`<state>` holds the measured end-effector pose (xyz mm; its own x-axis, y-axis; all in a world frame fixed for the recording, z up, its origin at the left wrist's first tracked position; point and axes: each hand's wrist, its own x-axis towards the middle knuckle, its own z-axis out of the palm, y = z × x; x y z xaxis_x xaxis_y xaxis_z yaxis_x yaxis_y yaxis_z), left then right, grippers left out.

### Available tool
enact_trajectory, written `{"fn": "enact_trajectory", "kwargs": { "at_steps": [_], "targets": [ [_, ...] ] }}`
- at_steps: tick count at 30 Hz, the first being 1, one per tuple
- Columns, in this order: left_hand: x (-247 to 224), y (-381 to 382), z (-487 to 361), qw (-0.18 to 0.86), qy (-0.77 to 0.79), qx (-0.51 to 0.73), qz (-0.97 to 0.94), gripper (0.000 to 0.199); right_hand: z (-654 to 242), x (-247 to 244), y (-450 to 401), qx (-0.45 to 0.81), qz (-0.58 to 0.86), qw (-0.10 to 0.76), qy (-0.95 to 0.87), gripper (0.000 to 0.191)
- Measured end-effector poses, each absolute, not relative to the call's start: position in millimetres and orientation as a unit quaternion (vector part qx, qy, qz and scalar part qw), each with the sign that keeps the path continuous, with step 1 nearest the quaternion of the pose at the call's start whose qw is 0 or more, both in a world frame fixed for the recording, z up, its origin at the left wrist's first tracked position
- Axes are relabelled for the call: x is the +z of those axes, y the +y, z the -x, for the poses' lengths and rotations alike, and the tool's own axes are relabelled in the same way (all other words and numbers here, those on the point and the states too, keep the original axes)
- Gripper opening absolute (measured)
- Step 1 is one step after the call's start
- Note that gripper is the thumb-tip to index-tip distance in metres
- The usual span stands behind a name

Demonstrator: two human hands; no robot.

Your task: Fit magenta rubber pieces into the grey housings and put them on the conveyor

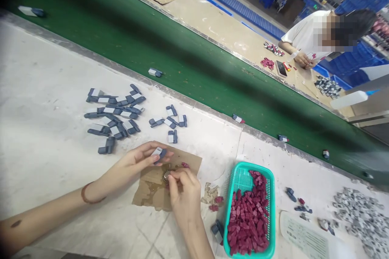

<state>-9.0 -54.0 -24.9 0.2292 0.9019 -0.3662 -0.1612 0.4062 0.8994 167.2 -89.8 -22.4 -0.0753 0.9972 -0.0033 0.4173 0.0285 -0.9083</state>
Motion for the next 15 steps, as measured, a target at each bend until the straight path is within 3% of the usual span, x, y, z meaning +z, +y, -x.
{"fn": "enact_trajectory", "kwargs": {
  "at_steps": [7,15],
  "targets": [
    [-41,-66,7,0.554,0.498,0.394,-0.538,0.026,-166,-20,-79,0.561,0.61,0.476,-0.293,0.026],
    [-43,-69,7,0.521,0.486,0.386,-0.586,0.021,-150,-17,-75,0.545,0.604,0.498,-0.3,0.024]
  ]
}}
